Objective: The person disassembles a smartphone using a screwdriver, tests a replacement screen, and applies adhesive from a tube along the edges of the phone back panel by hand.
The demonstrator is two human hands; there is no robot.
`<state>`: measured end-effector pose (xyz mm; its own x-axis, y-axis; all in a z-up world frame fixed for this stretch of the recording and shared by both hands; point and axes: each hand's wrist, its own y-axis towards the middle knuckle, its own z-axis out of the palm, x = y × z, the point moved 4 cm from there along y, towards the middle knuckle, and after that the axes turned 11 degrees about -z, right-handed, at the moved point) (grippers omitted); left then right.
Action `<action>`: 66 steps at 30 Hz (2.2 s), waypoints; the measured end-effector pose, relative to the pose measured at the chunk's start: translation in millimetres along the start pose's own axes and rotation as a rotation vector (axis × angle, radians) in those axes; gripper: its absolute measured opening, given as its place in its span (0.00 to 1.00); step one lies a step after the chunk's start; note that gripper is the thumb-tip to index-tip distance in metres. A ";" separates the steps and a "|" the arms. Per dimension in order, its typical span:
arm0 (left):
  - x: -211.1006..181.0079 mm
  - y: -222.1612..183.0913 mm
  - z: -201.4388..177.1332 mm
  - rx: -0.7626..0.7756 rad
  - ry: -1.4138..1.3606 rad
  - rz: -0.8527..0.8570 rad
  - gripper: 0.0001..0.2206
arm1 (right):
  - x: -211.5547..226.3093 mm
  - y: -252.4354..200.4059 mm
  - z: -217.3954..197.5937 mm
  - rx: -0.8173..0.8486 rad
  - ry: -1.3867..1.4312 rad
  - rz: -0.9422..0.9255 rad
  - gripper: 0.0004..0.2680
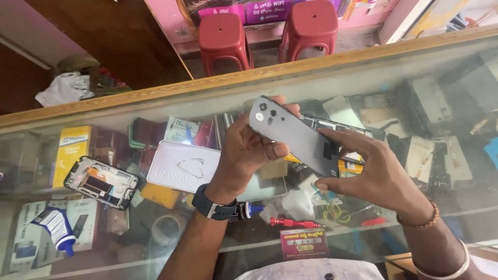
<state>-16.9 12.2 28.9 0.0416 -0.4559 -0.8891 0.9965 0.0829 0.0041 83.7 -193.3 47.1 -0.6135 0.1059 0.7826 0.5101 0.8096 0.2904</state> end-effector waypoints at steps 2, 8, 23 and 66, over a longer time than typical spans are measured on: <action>-0.2 -4.8 0.4 0.019 0.031 0.004 0.39 | -4.2 -8.6 2.1 -0.009 -0.083 0.214 0.33; -4.9 -28.1 -21.9 -0.063 0.198 0.048 0.42 | 1.6 -24.2 -2.7 -0.154 -0.111 0.155 0.32; 5.4 -143.9 -40.5 -0.335 1.492 -0.183 0.28 | -7.0 -39.7 54.8 -0.093 -0.389 0.193 0.33; 18.0 -199.6 -80.8 -0.596 -0.254 -0.042 0.21 | 0.8 1.9 103.6 0.169 -0.541 -0.432 0.02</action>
<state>-220.8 59.0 -24.9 0.0925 -0.6590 -0.7464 0.7900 0.5049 -0.3478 21.6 -131.9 -8.8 -0.9752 -0.0085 0.2213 0.0803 0.9176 0.3893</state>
